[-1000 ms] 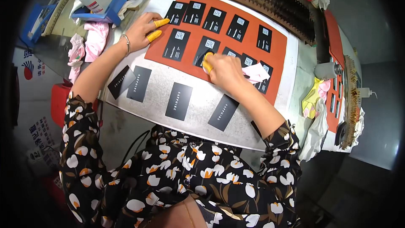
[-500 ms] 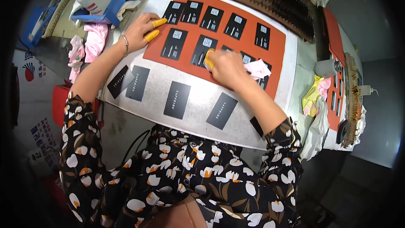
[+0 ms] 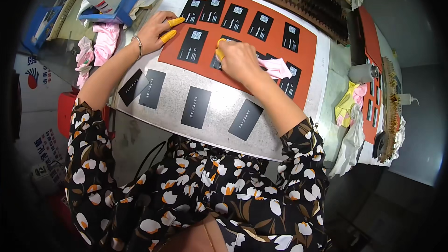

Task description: The person wipes the surface of several small black cards arranged on a red mat using a yellow sponge and a pink cloth. They handle the cards one by one, wiping them thoroughly before moving to the next card in the sequence.

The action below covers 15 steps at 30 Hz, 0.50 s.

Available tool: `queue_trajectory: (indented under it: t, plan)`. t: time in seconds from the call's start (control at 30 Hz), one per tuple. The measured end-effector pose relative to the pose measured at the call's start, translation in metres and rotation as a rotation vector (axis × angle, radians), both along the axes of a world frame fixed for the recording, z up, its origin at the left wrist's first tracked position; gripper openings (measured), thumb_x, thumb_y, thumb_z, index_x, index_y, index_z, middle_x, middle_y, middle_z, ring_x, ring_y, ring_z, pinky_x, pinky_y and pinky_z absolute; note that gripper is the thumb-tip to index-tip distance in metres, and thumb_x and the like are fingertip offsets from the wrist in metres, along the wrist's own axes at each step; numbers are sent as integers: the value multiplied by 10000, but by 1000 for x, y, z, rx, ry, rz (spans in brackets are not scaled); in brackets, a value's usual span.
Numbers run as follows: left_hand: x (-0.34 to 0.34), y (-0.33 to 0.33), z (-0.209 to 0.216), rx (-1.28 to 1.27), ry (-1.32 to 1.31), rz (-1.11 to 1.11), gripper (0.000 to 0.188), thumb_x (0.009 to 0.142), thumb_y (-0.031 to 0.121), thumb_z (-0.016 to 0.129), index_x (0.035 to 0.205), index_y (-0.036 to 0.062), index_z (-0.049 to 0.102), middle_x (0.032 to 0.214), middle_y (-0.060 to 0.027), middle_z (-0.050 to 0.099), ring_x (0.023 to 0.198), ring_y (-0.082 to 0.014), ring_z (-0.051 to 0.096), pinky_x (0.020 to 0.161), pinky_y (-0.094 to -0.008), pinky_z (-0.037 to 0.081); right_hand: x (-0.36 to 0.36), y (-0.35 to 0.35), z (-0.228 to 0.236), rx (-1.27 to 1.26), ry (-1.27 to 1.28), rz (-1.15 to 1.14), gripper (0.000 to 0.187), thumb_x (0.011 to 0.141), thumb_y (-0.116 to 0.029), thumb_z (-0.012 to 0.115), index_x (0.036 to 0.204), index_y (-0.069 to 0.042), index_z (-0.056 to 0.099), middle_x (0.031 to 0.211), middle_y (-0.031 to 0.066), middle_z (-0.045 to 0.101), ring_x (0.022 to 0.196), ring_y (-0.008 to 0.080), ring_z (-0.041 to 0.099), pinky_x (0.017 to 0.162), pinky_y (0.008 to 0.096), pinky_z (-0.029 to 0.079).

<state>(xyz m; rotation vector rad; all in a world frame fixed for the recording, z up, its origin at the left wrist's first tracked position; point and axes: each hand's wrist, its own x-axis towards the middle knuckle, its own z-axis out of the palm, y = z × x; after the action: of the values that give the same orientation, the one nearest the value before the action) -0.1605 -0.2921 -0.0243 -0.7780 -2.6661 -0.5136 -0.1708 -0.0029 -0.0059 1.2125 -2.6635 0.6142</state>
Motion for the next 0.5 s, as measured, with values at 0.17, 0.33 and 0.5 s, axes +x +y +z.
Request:
queue_trajectory:
  t: [0.17,0.33,0.5]
  plan:
    - [2,-4,-2,32,18,3,344,832,198,579,1158,92,574,1055,-108,513,981,-283,484,855,-355,400,48,15,17,99,-149,174,100,750,-107,601,782,-18,570,689,151,605,636,330,603,569,410,471]
    - [-1,-1,0,2,70,2,332,832,200,579,1147,93,584,1052,-97,514,974,-282,484,848,-359,402,34,75,56,70,-421,-314,189,786,-166,635,869,-5,580,771,181,626,727,326,622,630,362,474]
    - [1,-3,-3,17,41,-1,322,833,188,574,1134,76,589,1074,-112,511,996,-280,481,863,-354,399,40,67,18,-90,-308,-223,155,774,-151,613,840,-23,556,750,175,621,679,366,593,591,419,451]
